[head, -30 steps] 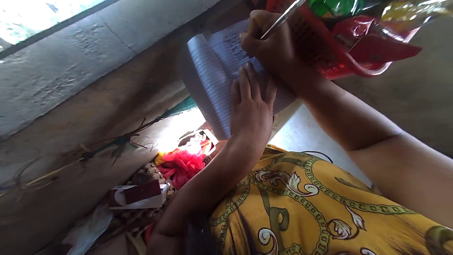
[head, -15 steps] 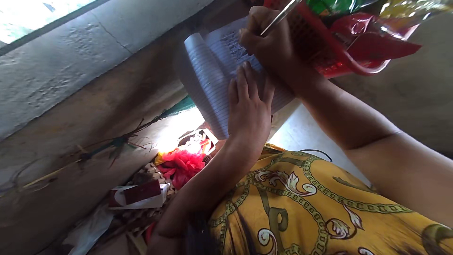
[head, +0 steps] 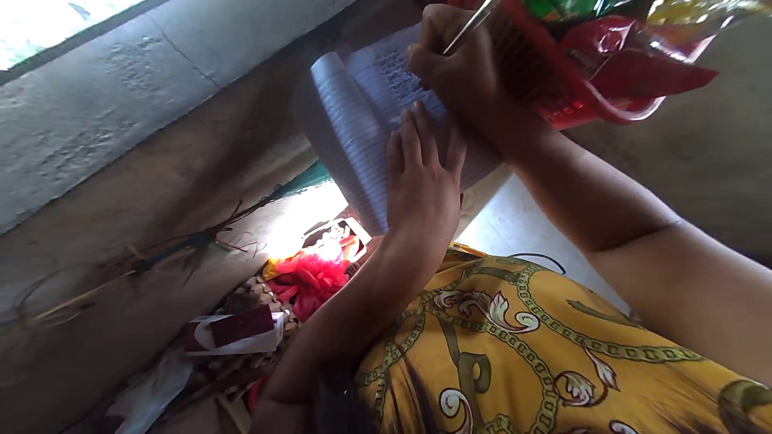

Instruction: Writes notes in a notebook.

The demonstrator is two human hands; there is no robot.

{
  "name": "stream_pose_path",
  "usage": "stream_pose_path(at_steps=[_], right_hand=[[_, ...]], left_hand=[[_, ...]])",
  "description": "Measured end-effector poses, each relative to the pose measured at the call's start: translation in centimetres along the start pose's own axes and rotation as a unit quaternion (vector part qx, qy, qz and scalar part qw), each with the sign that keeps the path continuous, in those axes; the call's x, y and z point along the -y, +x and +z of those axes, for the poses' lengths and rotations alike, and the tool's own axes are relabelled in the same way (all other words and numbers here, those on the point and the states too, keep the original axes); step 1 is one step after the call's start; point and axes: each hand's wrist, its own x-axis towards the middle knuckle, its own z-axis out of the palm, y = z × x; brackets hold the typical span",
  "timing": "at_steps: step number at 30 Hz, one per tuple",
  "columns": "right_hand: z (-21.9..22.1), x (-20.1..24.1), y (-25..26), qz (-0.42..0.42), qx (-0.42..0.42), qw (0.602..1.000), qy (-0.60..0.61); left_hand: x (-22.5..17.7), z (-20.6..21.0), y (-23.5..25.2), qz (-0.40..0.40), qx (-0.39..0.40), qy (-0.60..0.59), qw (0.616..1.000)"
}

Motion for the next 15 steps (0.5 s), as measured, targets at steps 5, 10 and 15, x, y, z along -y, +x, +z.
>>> stream_pose_path(at_steps=[5, 10, 15], right_hand=[[0.27, -0.41, -0.04, -0.025, 0.002, 1.000, 0.004], [0.27, -0.39, -0.11, -0.019, -0.029, 0.998, 0.043], [0.18, -0.01, 0.01, 0.007, -0.036, 0.992, 0.124]], left_hand=[[-0.03, -0.01, 0.06, -0.001, 0.004, 0.006, 1.000], [-0.07, 0.03, 0.05, -0.004, -0.002, 0.002, 1.000], [0.00, 0.07, -0.03, -0.001, -0.009, -0.006, 1.000]])
